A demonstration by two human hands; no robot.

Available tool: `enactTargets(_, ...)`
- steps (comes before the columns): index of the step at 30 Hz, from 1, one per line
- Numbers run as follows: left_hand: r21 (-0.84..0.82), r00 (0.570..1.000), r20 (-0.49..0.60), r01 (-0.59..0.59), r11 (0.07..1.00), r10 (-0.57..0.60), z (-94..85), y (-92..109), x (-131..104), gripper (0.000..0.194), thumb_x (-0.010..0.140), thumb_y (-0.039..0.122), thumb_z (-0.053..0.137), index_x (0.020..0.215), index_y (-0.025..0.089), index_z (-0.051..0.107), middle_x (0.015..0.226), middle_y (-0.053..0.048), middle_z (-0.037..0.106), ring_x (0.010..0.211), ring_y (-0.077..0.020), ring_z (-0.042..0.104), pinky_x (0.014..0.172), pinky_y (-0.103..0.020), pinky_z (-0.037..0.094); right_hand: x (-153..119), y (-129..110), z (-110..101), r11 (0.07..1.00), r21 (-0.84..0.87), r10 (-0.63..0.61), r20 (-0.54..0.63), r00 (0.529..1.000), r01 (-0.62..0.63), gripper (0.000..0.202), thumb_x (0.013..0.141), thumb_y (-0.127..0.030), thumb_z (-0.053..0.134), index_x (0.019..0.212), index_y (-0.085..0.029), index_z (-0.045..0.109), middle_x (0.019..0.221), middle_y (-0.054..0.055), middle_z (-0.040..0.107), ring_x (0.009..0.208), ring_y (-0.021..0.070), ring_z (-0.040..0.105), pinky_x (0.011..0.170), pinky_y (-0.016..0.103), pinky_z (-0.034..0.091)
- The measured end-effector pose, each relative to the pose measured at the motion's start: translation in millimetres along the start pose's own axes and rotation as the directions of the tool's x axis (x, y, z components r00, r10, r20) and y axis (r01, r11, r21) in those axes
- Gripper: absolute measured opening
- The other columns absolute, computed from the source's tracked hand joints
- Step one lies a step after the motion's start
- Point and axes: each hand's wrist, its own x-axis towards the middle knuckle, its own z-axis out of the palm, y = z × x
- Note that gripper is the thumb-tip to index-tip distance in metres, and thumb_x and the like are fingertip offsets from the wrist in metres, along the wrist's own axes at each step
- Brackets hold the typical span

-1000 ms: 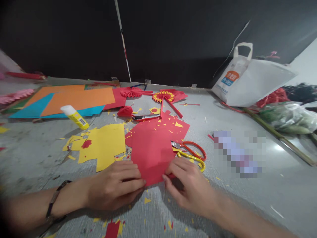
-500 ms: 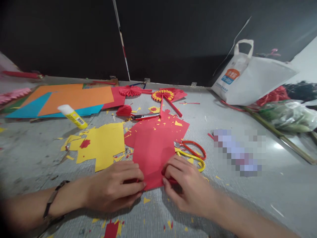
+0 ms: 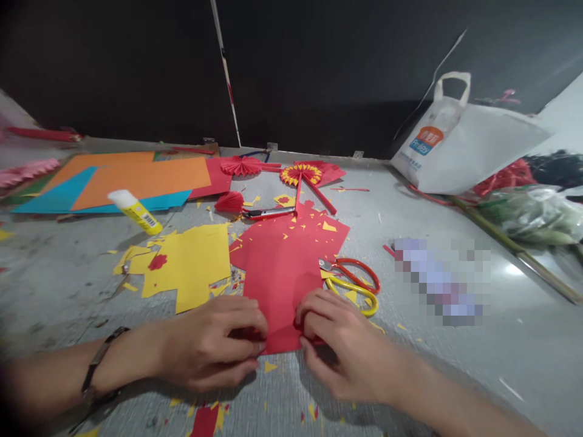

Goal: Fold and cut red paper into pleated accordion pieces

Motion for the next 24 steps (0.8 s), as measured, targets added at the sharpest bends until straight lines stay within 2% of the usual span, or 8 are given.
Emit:
enactTargets(3,-0.105,1.0,0.005,0.021,0.994,-0.021,-1.9,-0.6,1.0,0.009,0.096,0.02,0.062,0.09,0.019,0.067,0.097,-0.009,0.069,0.08,-0.0199,0.065,0.069,-0.033,0.053,-1.5,1.7,1.6,1.0,-0.007,0.022,-0.005,1.0,-0.023,0.016,0.093,-0.008,0.054,0.099,-0.022,0.058,0.105,0.007,0.066,0.098,0.023,0.064,0.087,0.042,0.057)
enactTargets(6,-0.274,0.996,-0.017,0.077,0.959,-0.085,-2.0,-1.5,2.0,0.007,0.094,0.02,0.065,0.091,0.018,0.07,0.102,-0.011,0.07,0.085,-0.02,0.066,0.075,-0.033,0.055,-2.9,4.4,2.5,1.0,-0.026,0.001,-0.026,1.0,-0.002,0.03,0.092,-0.007,0.056,0.118,-0.021,0.06,0.113,0.009,0.068,0.104,0.0238,0.066,0.09,0.042,0.058)
enactTargets(8,-0.353,0.99,-0.034,0.113,0.929,-0.134,-1.9,-3.0,2.4,0.005,0.092,0.018,0.067,0.09,0.018,0.072,0.103,-0.011,0.07,0.088,-0.0202,0.068,0.077,-0.032,0.056,-3.2,4.7,2.5,0.991,-0.087,-0.102,-0.034,0.994,0.099,0.036,0.094,-0.006,0.054,0.127,-0.02,0.06,0.12,0.01,0.071,0.112,0.0246,0.066,0.097,0.044,0.058)
enactTargets(10,-0.385,0.988,-0.028,0.129,0.914,-0.152,-3.6,-5.2,2.6,0.005,0.09,0.016,0.069,0.09,0.017,0.074,0.105,-0.012,0.07,0.091,-0.0204,0.069,0.081,-0.032,0.058,-3.2,2.8,2.2,0.959,-0.172,-0.236,-0.03,0.971,0.227,0.035,0.098,-0.005,0.05,0.128,-0.018,0.063,0.123,0.01,0.073,0.118,0.0251,0.067,0.102,0.044,0.057)
enactTargets(12,-0.377,0.992,0.026,0.123,0.918,-0.122,-8.1,-7.4,3.1,0.006,0.091,0.015,0.07,0.091,0.018,0.075,0.108,-0.012,0.07,0.096,-0.0208,0.069,0.085,-0.033,0.058,-3.4,-0.7,2.2,0.914,-0.252,-0.329,-0.003,0.944,0.318,0.034,0.1,-0.005,0.047,0.127,-0.014,0.066,0.124,0.011,0.076,0.119,0.0252,0.069,0.106,0.045,0.056)
enactTargets(15,-0.312,0.988,0.148,0.081,0.947,-0.035,-18.5,-8.5,4.5,0.006,0.093,0.015,0.07,0.096,0.017,0.075,0.116,-0.014,0.069,0.102,-0.023,0.068,0.093,-0.035,0.058,-4.8,-5.9,3.6,0.854,-0.356,-0.391,0.042,0.92,0.379,0.033,0.103,-0.008,0.046,0.127,-0.011,0.069,0.127,0.01,0.077,0.119,0.0249,0.071,0.11,0.044,0.056)
enactTargets(19,-0.255,0.982,0.188,0.068,0.965,-0.02,-29.7,-6.0,6.5,0.009,0.096,0.016,0.065,0.097,0.016,0.074,0.117,-0.014,0.069,0.1,-0.0256,0.068,0.094,-0.039,0.057,-7.6,-8.8,7.6,0.808,-0.424,-0.429,0.054,0.902,0.41,0.032,0.108,-0.014,0.046,0.127,-0.012,0.071,0.133,0.005,0.075,0.123,0.0235,0.07,0.114,0.041,0.053)
enactTargets(24,-0.243,0.959,0.282,0.045,0.969,0.026,-33.3,-9.0,6.3,0.01,0.097,0.023,0.068,0.103,0.017,0.075,0.121,-0.015,0.068,0.105,-0.0263,0.066,0.098,-0.039,0.056,-9.1,-7.2,12.5,0.791,-0.441,-0.442,0.067,0.895,0.423,0.033,0.11,-0.019,0.044,0.127,-0.01,0.072,0.134,0.007,0.074,0.121,0.0226,0.072,0.11,0.039,0.056)
